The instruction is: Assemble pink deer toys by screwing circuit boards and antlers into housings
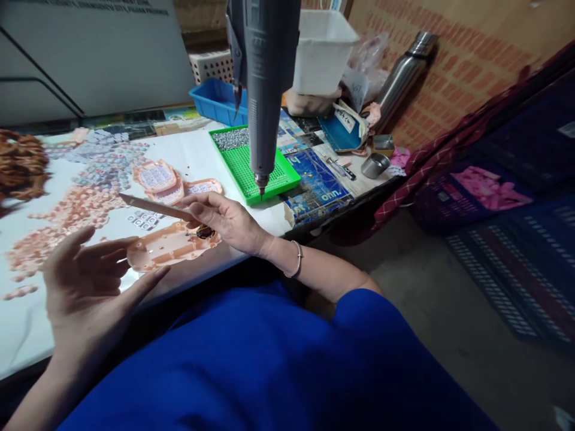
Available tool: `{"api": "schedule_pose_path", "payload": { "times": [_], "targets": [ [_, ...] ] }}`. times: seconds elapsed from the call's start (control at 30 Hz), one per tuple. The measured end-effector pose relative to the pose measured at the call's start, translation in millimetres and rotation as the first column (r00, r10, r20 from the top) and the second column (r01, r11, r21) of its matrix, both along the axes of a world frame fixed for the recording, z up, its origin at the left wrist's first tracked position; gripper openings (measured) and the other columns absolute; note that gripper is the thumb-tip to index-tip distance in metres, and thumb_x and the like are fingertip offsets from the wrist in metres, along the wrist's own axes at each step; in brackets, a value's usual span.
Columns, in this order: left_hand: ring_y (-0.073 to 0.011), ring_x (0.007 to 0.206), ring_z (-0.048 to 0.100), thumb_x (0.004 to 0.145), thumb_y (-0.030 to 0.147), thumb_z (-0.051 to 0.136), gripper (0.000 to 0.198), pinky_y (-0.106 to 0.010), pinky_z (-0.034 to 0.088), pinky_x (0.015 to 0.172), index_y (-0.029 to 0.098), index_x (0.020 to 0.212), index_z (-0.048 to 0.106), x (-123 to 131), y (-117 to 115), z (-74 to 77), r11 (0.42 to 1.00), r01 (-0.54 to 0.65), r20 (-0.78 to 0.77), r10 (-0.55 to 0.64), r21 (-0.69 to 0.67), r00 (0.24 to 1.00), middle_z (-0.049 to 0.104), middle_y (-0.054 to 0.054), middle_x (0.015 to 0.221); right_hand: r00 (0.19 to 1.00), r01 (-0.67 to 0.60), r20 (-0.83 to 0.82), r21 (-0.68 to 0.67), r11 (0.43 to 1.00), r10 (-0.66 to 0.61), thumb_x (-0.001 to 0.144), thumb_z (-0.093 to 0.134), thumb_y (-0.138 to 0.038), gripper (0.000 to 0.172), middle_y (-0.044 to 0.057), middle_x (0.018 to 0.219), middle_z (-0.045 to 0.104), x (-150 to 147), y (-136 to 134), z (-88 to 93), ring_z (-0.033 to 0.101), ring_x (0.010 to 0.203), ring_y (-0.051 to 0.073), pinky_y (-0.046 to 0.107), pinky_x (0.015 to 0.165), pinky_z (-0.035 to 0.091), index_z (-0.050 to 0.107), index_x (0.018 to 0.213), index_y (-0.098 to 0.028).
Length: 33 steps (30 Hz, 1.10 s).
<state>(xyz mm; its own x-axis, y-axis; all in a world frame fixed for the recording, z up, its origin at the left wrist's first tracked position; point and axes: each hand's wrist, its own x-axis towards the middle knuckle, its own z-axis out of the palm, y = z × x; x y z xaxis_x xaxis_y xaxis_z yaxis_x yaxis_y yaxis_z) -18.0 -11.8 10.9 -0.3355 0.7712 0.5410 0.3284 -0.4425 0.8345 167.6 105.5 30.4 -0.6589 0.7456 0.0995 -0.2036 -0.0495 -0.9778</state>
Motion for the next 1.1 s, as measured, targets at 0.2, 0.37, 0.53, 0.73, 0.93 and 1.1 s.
{"api": "schedule_pose_path", "payload": {
  "times": [0.2,0.37,0.53,0.73,0.93,1.1],
  "targets": [
    [-0.0122,0.084,0.072,0.052,0.010,0.089,0.092,-0.024,0.062,0.075,0.048,0.130,0.061,-1,1,-4.7,1.000,-0.027,0.050,0.027,0.010,0.998,0.073,0.004,0.102,1.000,0.025,0.001,0.419,0.907,-0.028,0.077,0.077,-0.063,0.068,0.008,0.117,0.069,0,-2,-8.5,0.067,0.108,0.017,0.034,0.102,0.054,0.060,0.125,-0.018],
    [-0.0123,0.083,0.070,0.050,0.009,0.088,0.089,-0.023,0.061,0.071,0.048,0.126,0.064,-2,2,-6.9,0.998,-0.044,0.094,0.040,0.045,0.995,0.072,0.005,0.099,1.000,0.014,0.002,0.818,0.574,-0.027,0.091,0.067,-0.052,0.056,0.014,0.135,0.064,1,-2,-12.4,0.059,0.129,0.020,0.036,0.115,0.045,0.057,0.133,-0.016],
    [-0.0166,0.093,0.071,0.053,0.014,0.089,0.073,-0.032,0.063,0.082,0.039,0.119,0.069,-4,2,-9.6,0.997,-0.070,0.096,0.067,0.031,0.993,0.073,0.002,0.104,0.996,0.026,0.025,0.847,0.531,-0.089,0.089,0.070,-0.053,0.061,0.014,0.139,0.062,8,-3,-10.5,0.054,0.134,0.024,0.044,0.118,0.040,0.055,0.137,-0.018],
    [-0.0161,0.096,0.071,0.050,0.013,0.091,0.074,-0.030,0.062,0.084,0.036,0.117,0.070,-9,3,-15.3,0.996,-0.086,0.149,0.085,0.003,0.985,0.073,0.002,0.106,0.975,0.140,0.033,0.669,0.730,-0.218,0.086,0.065,-0.065,0.066,0.015,0.136,0.060,21,-5,-9.9,0.054,0.130,0.023,0.042,0.113,0.045,0.058,0.131,-0.017],
    [-0.0244,0.089,0.076,0.046,0.011,0.085,0.079,-0.036,0.067,0.073,0.050,0.114,0.072,9,4,2.5,0.992,0.054,0.136,-0.038,-0.111,0.990,0.079,0.003,0.100,0.990,-0.017,0.141,-0.042,0.999,0.023,0.092,0.069,-0.039,0.046,0.005,0.102,0.067,33,-4,-17.1,0.061,0.079,0.009,0.022,0.076,0.053,0.060,0.129,-0.015],
    [-0.0365,0.087,0.077,0.045,0.024,0.085,0.084,-0.039,0.067,0.061,0.053,0.122,0.069,29,23,9.1,0.952,0.175,0.139,-0.143,-0.251,0.980,0.081,-0.002,0.098,0.999,-0.011,-0.054,-0.367,0.930,-0.009,0.089,0.063,-0.015,0.013,0.000,0.089,0.070,71,-6,-6.9,0.064,0.073,0.005,0.015,0.069,0.052,0.070,0.101,-0.014]
  ]
}}
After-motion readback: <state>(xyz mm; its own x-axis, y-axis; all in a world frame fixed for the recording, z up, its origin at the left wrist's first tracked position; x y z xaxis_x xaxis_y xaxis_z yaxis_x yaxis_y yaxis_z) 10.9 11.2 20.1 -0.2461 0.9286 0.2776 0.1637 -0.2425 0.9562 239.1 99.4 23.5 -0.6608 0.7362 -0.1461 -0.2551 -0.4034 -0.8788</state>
